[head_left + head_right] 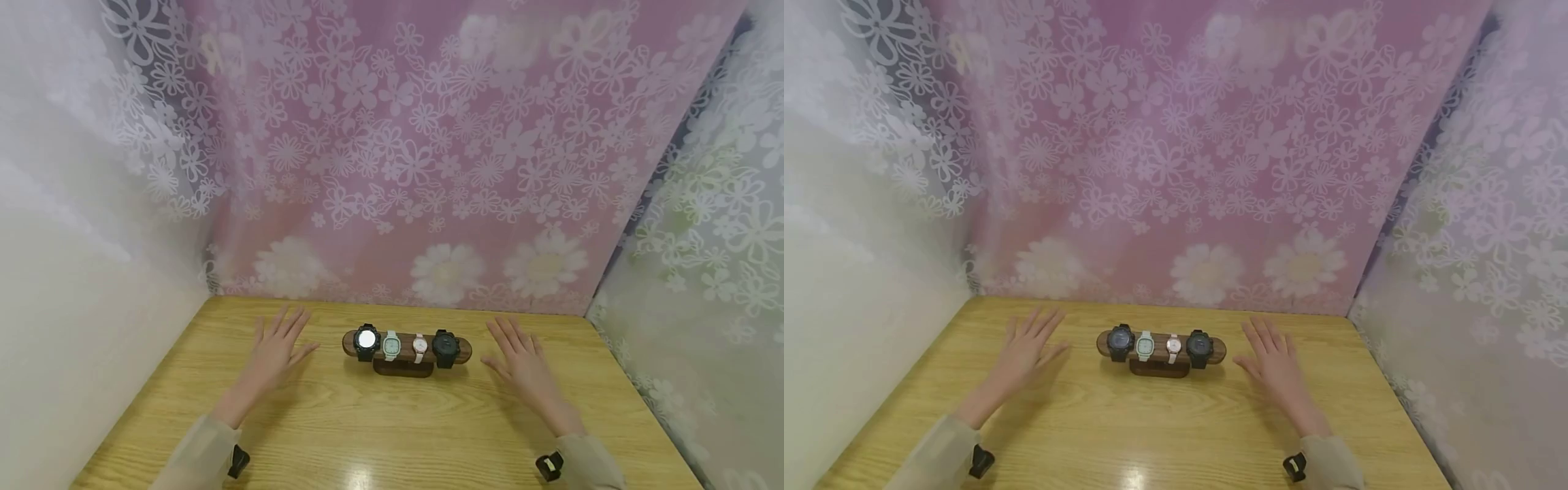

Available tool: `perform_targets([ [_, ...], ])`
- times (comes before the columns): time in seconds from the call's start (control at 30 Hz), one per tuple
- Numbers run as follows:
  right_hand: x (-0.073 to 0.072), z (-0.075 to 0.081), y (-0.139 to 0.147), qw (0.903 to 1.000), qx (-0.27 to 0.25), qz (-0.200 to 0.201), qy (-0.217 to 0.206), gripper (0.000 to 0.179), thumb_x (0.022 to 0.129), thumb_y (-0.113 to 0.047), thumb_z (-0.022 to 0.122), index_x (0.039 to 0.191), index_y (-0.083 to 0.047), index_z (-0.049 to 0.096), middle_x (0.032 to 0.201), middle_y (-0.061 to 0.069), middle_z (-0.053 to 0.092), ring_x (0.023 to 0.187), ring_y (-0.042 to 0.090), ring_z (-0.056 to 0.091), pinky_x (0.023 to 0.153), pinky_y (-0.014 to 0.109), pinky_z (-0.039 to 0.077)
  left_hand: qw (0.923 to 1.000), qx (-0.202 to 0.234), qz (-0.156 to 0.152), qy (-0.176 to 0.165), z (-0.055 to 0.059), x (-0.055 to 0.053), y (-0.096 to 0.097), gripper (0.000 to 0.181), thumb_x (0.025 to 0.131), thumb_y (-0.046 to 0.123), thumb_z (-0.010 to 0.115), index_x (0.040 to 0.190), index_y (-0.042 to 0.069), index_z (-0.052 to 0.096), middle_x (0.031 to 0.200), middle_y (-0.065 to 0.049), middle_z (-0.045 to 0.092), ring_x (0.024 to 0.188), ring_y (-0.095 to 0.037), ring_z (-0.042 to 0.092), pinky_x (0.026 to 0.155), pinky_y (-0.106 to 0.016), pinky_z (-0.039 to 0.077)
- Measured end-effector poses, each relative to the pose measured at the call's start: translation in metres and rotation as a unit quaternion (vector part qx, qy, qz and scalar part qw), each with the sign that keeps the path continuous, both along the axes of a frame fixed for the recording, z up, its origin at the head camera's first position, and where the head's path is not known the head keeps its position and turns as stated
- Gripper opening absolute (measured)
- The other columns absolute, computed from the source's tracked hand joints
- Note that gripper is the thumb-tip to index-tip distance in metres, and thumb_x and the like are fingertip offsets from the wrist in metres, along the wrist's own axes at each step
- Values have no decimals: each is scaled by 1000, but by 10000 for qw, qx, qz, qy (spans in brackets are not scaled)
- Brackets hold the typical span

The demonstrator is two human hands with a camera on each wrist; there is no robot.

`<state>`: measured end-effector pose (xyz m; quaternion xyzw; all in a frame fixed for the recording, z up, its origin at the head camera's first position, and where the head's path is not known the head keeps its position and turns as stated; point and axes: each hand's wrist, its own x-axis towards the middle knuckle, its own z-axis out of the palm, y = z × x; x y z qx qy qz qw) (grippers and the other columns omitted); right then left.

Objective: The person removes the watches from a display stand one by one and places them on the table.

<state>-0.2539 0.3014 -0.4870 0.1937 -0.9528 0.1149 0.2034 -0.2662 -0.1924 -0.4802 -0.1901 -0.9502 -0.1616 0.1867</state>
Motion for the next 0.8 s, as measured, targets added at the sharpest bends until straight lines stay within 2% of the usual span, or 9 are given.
perform_targets([
  [0.2,4,-4,-14,9986,271,393,222,81,93,-35,72,160,-11,33,166,9,27,152,34,24,115,70,22,9998,26,-158,104,11,-7,18,65,99,39,65,153,8,45,155,-14,46,151,-36,27,118,-72,9],
  [0.37,7,-10,-21,9972,358,571,312,80,95,-43,67,160,-12,32,167,6,27,155,28,19,122,63,13,9995,-8,-268,158,11,-13,33,62,100,38,65,152,9,47,155,-13,47,149,-34,32,118,-71,11],
  [0.43,7,-12,-23,9969,411,586,324,81,95,-43,67,160,-12,32,167,6,27,156,25,16,122,64,14,9993,-55,-316,178,10,-16,39,62,100,39,64,152,10,47,155,-12,47,149,-34,33,118,-71,12],
  [0.6,9,-14,-28,9963,543,595,294,84,89,-36,76,159,-10,36,165,8,30,152,32,26,115,69,24,9982,-22,-578,171,10,-18,54,62,99,41,64,151,10,49,155,-12,47,147,-34,37,118,-71,14],
  [0.73,11,-16,-30,9964,619,569,147,84,89,-37,75,158,-8,37,166,8,29,151,33,28,116,69,23,9964,-8,-848,18,11,-20,64,63,100,44,61,153,12,47,156,-10,45,148,-34,35,119,-69,14],
  [0.8,12,-17,-31,9965,634,546,58,84,90,-39,74,158,-8,36,166,7,27,153,30,23,117,68,21,9950,5,-1000,-37,10,-22,69,64,100,44,61,153,12,46,156,-11,45,148,-34,34,119,-69,13],
])
